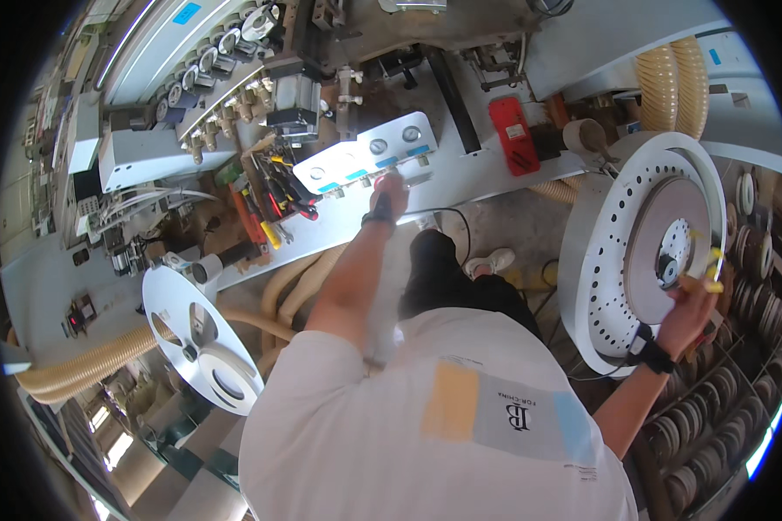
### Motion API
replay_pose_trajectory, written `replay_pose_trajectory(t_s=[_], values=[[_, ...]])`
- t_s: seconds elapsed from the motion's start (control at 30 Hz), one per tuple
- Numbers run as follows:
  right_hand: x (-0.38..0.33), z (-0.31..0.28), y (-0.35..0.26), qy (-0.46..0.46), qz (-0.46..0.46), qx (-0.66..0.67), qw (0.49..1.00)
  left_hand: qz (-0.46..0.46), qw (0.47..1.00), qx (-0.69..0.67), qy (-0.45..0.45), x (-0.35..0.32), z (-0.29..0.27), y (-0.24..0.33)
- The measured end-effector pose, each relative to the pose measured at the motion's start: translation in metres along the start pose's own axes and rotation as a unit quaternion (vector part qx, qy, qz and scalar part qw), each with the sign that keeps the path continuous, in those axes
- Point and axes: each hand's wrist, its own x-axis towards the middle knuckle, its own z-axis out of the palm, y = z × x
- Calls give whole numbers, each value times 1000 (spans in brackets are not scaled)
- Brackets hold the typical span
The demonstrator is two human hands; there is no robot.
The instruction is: Operating an edge-banding machine to apply veneer to the edges of wooden furniture panels.
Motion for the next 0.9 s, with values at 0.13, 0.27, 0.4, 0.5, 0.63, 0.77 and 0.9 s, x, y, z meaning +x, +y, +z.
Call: replay_pose_trajectory(t_s=[0.13,0.27,0.4,0.5,0.63,0.77,0.9], values=[[-35,76,-100,-204,296,323,876,81,967,-239,39,7,-126,68],[-51,124,-173,-354,401,422,732,285,925,-251,-2,-32,-245,145],[-64,145,-210,-421,381,561,603,527,831,-172,29,-36,-271,178],[-67,153,-217,-431,379,577,580,563,817,-98,73,-29,-274,186],[-38,139,-211,-440,266,458,725,576,813,7,82,-12,-317,138],[-18,109,-110,-214,164,20,963,58,988,13,142,54,-481,-9],[-29,65,0,-129,258,-178,941,118,841,-168,501,21,-638,-82]])
